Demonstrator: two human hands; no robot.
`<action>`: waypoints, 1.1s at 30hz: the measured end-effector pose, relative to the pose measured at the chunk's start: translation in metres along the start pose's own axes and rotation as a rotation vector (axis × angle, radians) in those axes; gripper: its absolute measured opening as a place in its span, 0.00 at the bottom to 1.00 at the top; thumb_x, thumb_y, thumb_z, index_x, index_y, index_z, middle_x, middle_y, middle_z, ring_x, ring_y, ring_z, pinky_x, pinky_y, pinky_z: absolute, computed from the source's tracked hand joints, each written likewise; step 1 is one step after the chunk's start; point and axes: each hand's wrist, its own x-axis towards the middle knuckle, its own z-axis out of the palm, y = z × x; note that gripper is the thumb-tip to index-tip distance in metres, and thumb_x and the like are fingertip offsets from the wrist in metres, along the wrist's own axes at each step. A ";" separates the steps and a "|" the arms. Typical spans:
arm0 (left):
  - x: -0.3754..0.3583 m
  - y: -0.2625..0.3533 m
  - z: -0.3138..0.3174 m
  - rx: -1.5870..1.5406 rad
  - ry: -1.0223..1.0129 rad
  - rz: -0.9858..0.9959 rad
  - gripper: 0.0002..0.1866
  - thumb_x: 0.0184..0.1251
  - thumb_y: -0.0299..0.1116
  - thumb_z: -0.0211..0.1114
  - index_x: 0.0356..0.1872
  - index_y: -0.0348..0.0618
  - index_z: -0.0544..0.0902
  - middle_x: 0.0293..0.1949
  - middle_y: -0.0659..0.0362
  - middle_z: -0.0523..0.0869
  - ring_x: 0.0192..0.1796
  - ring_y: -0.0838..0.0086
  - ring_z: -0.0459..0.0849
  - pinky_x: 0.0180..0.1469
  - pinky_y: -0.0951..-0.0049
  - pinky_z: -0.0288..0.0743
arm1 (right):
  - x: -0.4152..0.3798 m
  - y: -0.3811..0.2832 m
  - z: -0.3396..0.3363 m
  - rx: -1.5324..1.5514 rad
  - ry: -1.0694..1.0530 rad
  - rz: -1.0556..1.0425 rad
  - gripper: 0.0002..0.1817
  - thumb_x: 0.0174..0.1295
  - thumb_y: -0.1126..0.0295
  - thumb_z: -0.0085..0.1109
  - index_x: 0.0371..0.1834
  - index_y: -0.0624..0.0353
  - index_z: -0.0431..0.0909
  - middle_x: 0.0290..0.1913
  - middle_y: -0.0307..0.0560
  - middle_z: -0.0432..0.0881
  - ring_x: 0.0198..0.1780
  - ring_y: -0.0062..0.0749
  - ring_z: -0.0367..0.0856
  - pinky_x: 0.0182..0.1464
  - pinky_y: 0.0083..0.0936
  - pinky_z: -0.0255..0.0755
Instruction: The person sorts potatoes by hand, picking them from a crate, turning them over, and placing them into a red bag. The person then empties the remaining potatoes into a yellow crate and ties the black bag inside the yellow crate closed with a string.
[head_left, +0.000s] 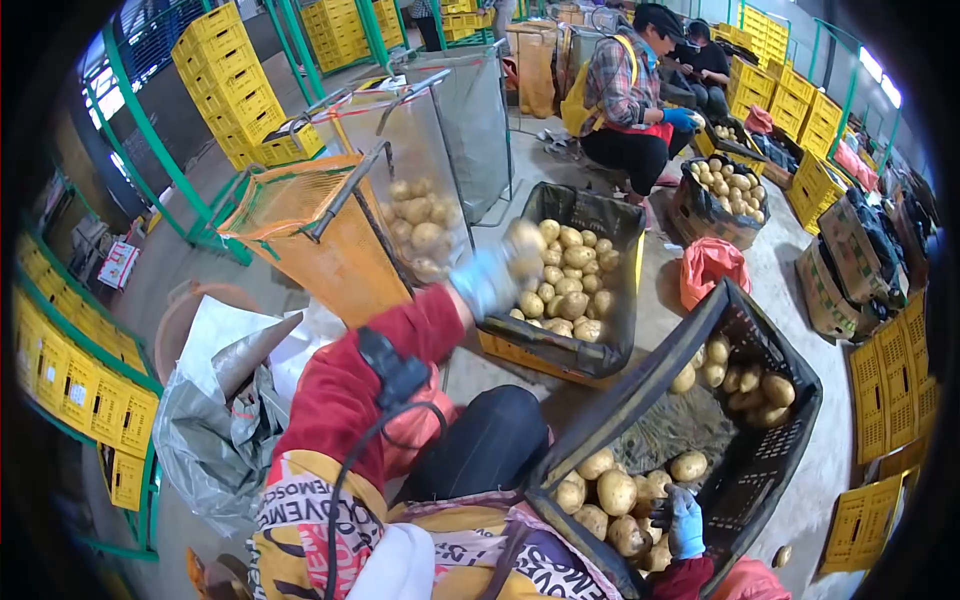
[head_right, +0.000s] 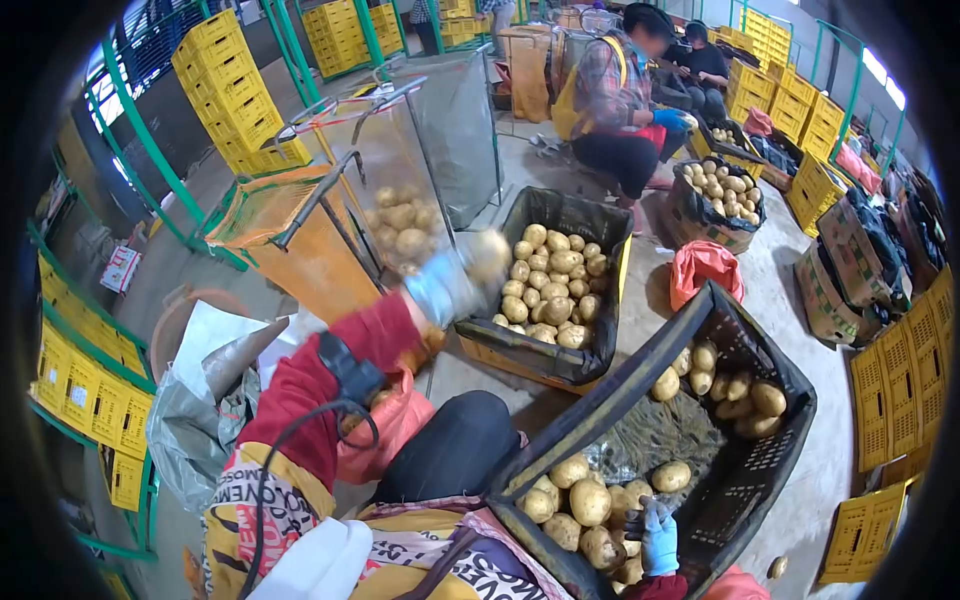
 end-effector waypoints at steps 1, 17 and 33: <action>0.008 0.072 0.028 -0.259 0.320 -0.053 0.14 0.61 0.27 0.65 0.48 0.44 0.77 0.43 0.60 0.82 0.45 0.72 0.82 0.45 0.69 0.79 | 0.002 0.003 -0.001 0.000 -0.004 -0.001 0.20 0.67 0.54 0.52 0.52 0.59 0.74 0.31 0.45 0.82 0.23 0.26 0.79 0.23 0.20 0.74; 0.018 -0.139 0.266 -0.751 0.020 -0.395 0.10 0.70 0.37 0.54 0.48 0.48 0.77 0.43 0.58 0.82 0.43 0.65 0.82 0.46 0.62 0.80 | 0.043 -0.054 0.013 -0.827 0.021 -0.188 0.19 0.59 0.58 0.57 0.41 0.65 0.79 0.38 0.58 0.83 0.42 0.45 0.82 0.45 0.37 0.74; -0.018 -0.212 0.332 0.598 -0.317 0.458 0.14 0.58 0.19 0.55 0.45 0.39 0.79 0.38 0.51 0.83 0.41 0.60 0.83 0.45 0.68 0.76 | 0.282 -0.048 0.045 -1.163 0.522 -0.381 0.43 0.39 0.61 0.74 0.62 0.53 0.65 0.59 0.60 0.67 0.56 0.54 0.72 0.56 0.40 0.71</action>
